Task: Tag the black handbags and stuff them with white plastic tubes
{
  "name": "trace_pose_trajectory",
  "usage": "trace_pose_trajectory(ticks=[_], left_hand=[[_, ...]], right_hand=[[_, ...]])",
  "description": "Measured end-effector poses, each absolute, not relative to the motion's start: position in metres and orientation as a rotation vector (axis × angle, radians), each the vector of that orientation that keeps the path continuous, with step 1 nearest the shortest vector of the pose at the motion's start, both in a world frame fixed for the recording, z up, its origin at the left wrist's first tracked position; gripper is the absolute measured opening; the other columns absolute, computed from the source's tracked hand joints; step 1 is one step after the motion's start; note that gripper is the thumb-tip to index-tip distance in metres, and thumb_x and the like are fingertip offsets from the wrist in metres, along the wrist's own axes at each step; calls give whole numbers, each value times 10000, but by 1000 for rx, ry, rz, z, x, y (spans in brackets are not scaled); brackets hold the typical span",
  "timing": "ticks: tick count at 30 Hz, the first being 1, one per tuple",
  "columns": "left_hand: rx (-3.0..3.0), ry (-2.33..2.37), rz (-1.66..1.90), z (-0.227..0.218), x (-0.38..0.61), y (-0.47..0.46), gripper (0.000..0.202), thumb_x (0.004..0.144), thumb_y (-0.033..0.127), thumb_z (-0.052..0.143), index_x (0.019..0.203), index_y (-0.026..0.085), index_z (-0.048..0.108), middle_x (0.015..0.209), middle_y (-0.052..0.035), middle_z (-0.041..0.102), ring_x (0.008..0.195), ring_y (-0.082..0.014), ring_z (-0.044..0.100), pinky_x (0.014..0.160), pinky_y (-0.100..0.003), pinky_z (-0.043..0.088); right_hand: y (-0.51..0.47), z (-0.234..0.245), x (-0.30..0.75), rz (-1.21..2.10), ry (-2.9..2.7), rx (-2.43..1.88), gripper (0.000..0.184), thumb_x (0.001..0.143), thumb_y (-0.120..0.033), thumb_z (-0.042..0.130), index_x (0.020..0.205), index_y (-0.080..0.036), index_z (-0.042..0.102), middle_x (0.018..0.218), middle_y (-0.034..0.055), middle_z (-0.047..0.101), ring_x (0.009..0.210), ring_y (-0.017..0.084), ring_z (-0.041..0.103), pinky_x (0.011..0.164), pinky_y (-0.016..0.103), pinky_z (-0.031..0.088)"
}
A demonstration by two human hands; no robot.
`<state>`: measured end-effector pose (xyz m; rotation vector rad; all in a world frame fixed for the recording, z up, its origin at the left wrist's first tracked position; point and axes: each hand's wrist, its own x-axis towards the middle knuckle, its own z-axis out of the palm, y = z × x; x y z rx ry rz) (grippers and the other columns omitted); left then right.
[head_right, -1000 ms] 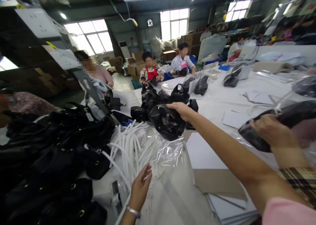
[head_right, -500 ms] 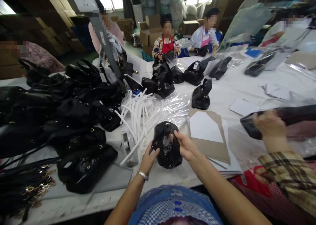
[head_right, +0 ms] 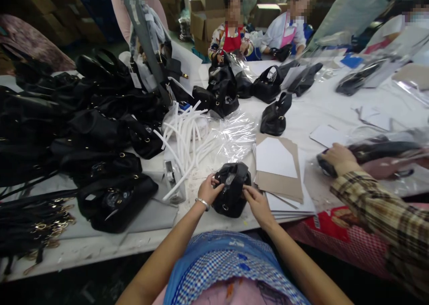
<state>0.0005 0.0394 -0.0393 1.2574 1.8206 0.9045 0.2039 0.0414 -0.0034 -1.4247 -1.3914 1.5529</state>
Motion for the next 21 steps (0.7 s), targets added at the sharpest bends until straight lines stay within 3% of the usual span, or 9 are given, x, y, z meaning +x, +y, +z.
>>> trace_pose_trajectory(ticks=[6, 12, 16, 21], left_hand=[[1188, 1695, 1008, -42, -3, 29, 523, 739, 233, 633, 1246, 241, 502, 944, -47, 673, 840, -174, 602, 700, -281, 509], [1040, 1652, 1062, -37, -5, 18, 406, 799, 214, 547, 1203, 182, 538, 1030, -88, 647, 835, -143, 605, 704, -255, 520], [1070, 1743, 992, -38, -9, 31, 384, 822, 292, 539, 1187, 174, 558, 954, -66, 653, 727, -120, 597, 679, -244, 493], [1191, 1823, 887, -50, -14, 53, 337, 756, 375, 631, 1035, 186, 654, 832, -30, 643, 585, -100, 544, 683, -265, 468]], right_hand=[[29, -10, 215, 1097, -2125, -1399, 302, 857, -248, 460, 1117, -228, 610, 1122, 65, 636, 1093, 245, 554, 962, 408, 432], [54, -14, 217, 606, -2498, -1462, 492, 782, -24, 377, 1189, -222, 570, 1285, 77, 536, 1175, 233, 461, 967, 379, 412], [79, -5, 212, 597, -2702, -1545, 290, 825, -121, 437, 1029, -192, 631, 1135, 113, 602, 1003, 250, 555, 749, 317, 466], [101, 4, 212, 845, -2594, -1622, 160, 758, -215, 579, 896, -185, 654, 885, 62, 656, 754, 191, 594, 601, 252, 397]])
